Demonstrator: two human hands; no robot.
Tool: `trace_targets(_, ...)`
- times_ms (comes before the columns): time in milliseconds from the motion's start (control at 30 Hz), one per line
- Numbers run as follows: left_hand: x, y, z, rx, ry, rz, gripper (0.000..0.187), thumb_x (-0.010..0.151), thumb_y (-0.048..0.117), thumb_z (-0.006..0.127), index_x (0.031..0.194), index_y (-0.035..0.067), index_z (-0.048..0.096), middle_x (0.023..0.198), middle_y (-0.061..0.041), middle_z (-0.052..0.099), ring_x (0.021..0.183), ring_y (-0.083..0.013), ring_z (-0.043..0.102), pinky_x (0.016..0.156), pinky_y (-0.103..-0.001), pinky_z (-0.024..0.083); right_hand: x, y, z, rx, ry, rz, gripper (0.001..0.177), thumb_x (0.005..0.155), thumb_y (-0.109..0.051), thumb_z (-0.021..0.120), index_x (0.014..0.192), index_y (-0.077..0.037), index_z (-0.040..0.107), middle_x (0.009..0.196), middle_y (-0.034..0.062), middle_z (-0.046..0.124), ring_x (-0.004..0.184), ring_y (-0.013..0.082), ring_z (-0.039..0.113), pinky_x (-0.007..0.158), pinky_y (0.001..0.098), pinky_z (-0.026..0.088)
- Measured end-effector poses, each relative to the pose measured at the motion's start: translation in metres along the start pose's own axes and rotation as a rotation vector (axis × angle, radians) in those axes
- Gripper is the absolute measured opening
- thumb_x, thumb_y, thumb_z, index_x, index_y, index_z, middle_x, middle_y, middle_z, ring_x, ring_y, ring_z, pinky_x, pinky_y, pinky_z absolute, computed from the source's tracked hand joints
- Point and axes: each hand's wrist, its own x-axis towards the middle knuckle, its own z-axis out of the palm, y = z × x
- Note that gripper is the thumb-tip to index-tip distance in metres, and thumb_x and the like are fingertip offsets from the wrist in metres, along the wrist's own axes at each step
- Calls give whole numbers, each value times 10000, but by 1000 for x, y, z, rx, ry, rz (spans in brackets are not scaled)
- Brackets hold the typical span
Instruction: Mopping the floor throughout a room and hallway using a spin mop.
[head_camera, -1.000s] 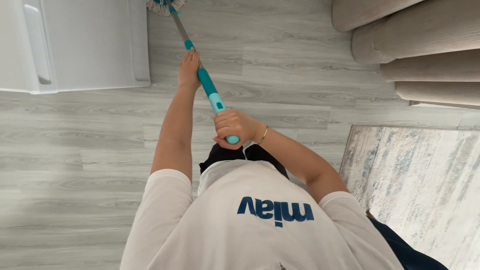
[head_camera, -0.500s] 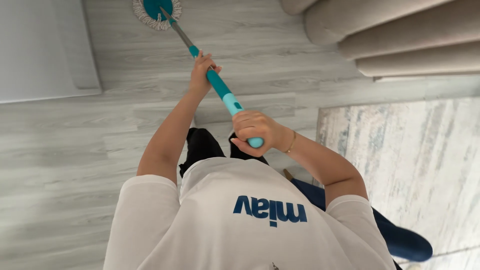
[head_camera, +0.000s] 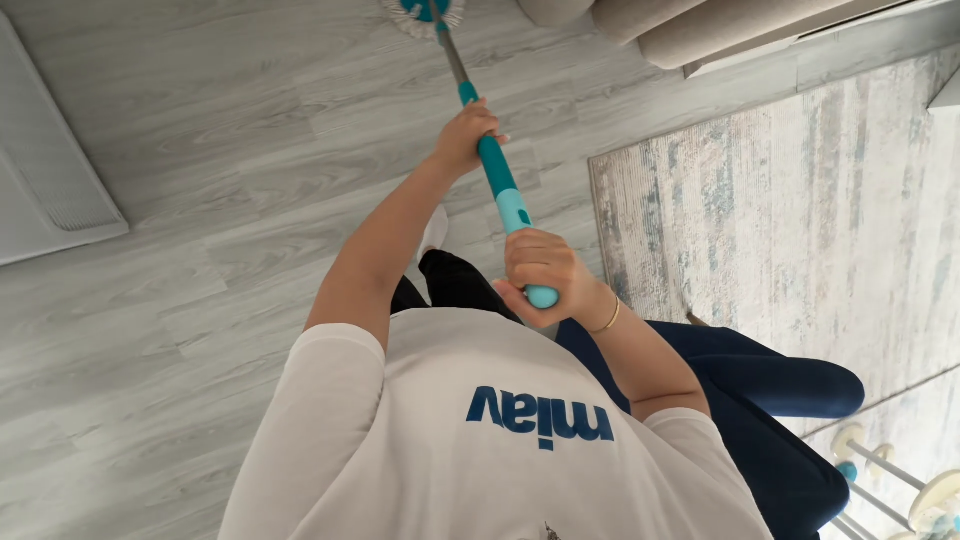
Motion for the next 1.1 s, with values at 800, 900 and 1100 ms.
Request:
trace_targets(800,-430,113,-232,372,336,-502,365,919,389,806,756,108,639,866,-31,738,1227,-317,664,711,-449,575,7,-147,325,532,-566,-624,336,816,13,795,697,-98,501,611,28,546,511,227,540,496,351,420)
trace_targets(900,-481,114,-242,427,446,-555,363,936,386,806,757,120,637,860,-32,733,1224,-313,665,742,-451,584,11,-159,350,625,-613,-653,310,826,11,774,702,-95,510,630,33,568,537,233,573,515,353,444)
trace_targets(1100,-519,128,-253,508,535,-752,382,943,370,809,735,105,630,813,-57,712,1204,-317,675,709,-472,558,15,-159,367,714,-697,-638,319,831,20,744,666,-94,496,634,42,575,557,240,589,552,363,465)
